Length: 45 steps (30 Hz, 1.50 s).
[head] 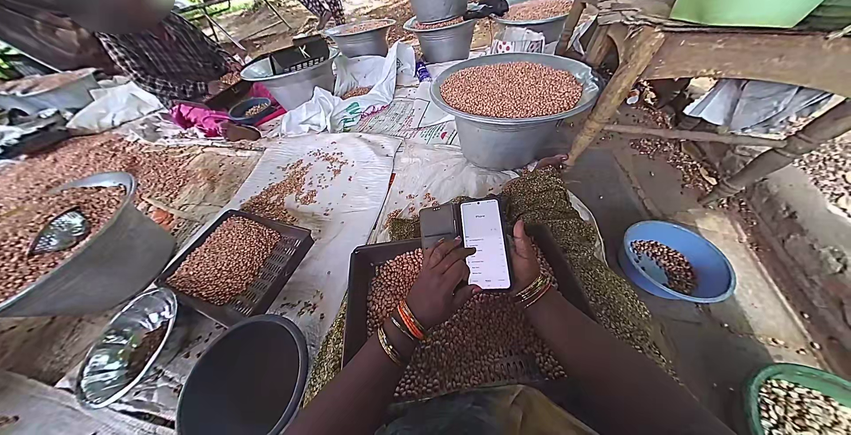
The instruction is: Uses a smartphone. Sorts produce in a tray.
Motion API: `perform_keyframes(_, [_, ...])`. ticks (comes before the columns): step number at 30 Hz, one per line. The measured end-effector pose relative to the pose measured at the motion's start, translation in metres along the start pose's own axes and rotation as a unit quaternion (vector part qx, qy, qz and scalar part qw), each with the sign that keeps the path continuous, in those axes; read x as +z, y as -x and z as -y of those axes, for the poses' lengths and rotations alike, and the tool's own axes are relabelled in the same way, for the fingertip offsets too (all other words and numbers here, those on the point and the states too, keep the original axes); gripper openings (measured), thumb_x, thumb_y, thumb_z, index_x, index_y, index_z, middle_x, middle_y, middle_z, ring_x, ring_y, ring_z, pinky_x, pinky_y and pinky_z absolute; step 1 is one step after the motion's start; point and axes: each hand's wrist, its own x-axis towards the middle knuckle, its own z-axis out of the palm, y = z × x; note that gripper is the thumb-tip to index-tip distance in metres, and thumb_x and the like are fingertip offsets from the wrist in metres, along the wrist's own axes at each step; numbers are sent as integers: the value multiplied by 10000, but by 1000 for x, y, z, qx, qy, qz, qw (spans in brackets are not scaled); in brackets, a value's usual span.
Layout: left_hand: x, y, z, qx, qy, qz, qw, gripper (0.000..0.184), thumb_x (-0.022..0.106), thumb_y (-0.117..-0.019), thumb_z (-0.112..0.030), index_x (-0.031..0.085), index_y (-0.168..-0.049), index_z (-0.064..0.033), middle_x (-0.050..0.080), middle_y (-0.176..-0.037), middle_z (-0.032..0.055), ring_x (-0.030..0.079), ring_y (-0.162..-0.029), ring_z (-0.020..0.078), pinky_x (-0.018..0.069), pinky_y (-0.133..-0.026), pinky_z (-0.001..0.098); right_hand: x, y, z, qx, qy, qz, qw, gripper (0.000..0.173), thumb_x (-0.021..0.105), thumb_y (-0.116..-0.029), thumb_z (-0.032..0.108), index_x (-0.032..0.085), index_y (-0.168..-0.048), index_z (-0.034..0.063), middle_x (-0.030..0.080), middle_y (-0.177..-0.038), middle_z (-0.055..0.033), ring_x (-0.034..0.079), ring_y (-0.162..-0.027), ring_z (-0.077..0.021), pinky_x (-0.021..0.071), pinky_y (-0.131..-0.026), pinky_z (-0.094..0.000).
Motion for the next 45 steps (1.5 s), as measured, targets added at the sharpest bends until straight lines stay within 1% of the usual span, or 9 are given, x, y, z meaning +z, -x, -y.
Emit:
perform_keyframes(10, [-2, -1, 4, -18, 8, 12, 1000, 460, 497, -1045, -471, 606, -845, -71, 661, -1329, 158, 492, -1397, 385, 308, -1195, 540, -3, 0, -2, 23, -19, 26, 999, 731, 597, -877, 731, 661, -1292, 133, 744, -1191, -105, 718, -1112, -216, 586, -970, -431])
perform_keyframes(12, [-2, -1, 5, -23, 6, 10, 1000, 450, 506, -1041, -463, 612, -850, -70, 660, -1337, 158, 495, -1394, 390, 314, -1188, 549, -2, 0, -2, 20, -14, 25, 999, 724, 586, -888, 727, 657, -1295, 132, 743, -1192, -105, 717, -1114, -211, 585, -973, -426])
perform_keyframes(15, [-3, -1, 8, -37, 7, 6, 999, 494, 456, -1057, -491, 622, -879, -62, 648, -1360, 165, 487, -1402, 396, 304, -1192, 566, -3, 0, -4, 10, -1, 14, 1000, 729, 571, -899, 729, 651, -1300, 126, 740, -1192, -112, 716, -1113, -213, 587, -970, -426])
perform_keyframes(20, [-3, -1, 11, -58, 2, 7, 998, 476, 431, -1070, -462, 618, -905, -57, 616, -1406, 173, 460, -1422, 411, 302, -1183, 591, -1, 1, -3, 29, -11, 11, 999, 757, 571, -883, 750, 645, -1304, 124, 741, -1195, -115, 722, -1105, -226, 596, -954, -435])
perform_keyframes(27, [-3, -1, 10, -58, -5, 8, 998, 471, 426, -1072, -456, 622, -925, -53, 600, -1429, 179, 462, -1421, 410, 306, -1183, 585, -1, 1, -3, 27, -10, -1, 1000, 742, 557, -901, 738, 641, -1299, 117, 742, -1181, -116, 723, -1095, -225, 598, -946, -435])
perform_keyframes(30, [-3, 0, 10, -51, -9, 2, 999, 479, 416, -1075, -464, 620, -927, -57, 600, -1428, 177, 467, -1419, 404, 305, -1183, 583, 0, 2, -3, 28, -14, -14, 999, 746, 579, -891, 733, 628, -1305, 114, 742, -1177, -117, 726, -1085, -228, 602, -937, -435])
perform_keyframes(33, [-2, 0, 10, -43, -9, -6, 999, 489, 399, -1081, -471, 616, -928, -60, 607, -1416, 179, 476, -1410, 400, 310, -1180, 577, -1, 2, -3, 25, -8, -12, 1000, 754, 555, -898, 744, 627, -1310, 116, 741, -1183, -116, 725, -1090, -228, 600, -942, -436])
perform_keyframes(41, [-3, 0, 9, -39, -7, -9, 999, 469, 427, -1076, -456, 619, -920, -57, 613, -1407, 178, 485, -1401, 400, 328, -1171, 572, 0, 1, -3, 27, -13, 2, 1000, 737, 570, -898, 731, 641, -1302, 120, 740, -1191, -114, 721, -1098, -226, 595, -948, -436])
perform_keyframes(45, [-3, 0, 9, -47, -4, -7, 999, 486, 415, -1074, -480, 618, -932, -62, 608, -1412, 176, 478, -1407, 400, 333, -1169, 577, 3, 2, -3, 40, -20, -15, 999, 742, 564, -888, 750, 656, -1277, 124, 749, -1160, -114, 734, -1065, -226, 609, -921, -436])
